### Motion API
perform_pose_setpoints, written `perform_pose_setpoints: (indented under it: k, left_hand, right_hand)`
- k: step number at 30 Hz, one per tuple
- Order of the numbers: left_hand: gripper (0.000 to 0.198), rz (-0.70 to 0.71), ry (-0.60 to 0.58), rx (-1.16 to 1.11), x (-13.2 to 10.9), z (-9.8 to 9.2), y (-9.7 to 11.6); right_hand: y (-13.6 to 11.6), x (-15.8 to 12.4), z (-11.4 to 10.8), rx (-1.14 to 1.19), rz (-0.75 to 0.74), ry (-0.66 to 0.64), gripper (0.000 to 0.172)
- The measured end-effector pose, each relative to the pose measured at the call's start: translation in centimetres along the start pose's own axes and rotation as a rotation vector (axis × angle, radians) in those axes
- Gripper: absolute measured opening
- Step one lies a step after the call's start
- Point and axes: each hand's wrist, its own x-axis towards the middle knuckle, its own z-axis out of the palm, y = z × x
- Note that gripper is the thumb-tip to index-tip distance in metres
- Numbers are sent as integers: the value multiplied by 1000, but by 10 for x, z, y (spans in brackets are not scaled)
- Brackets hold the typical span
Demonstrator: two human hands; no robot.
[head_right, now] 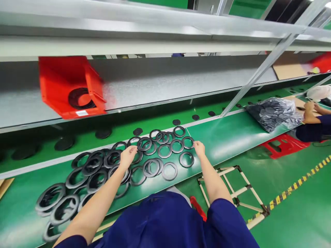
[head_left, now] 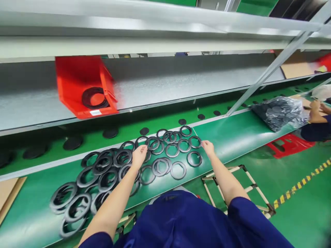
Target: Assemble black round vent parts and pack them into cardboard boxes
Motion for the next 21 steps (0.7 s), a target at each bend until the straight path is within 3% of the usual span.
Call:
perform_pose_setpoints:
  k: [3,6,10,13,16,21]
  left_hand:
    - [33,-54,21,89,46,6,-1]
    - [30,-110,25,202,91,5,-16]
    - [35,-127,-6,325,162,6,-41]
    - [34,-117,-65,397,205,18,-58]
    - [30,-116,-125,466,226,32,-73]
    - [25,-120,-145,555,233,38,-89]
  right_hand:
    - [-43,74,23,-75,-55,-126,37]
    - [-83,125,55,-166,-121,-219,36]
    - [-125,164,96,-283,-205,-254,44]
    - [-143,183,119,-377,-258,-275,47]
    - [-149,198,134,-483,-268,-307,46]
    - [-151,212,141,-614,-250,-322,46]
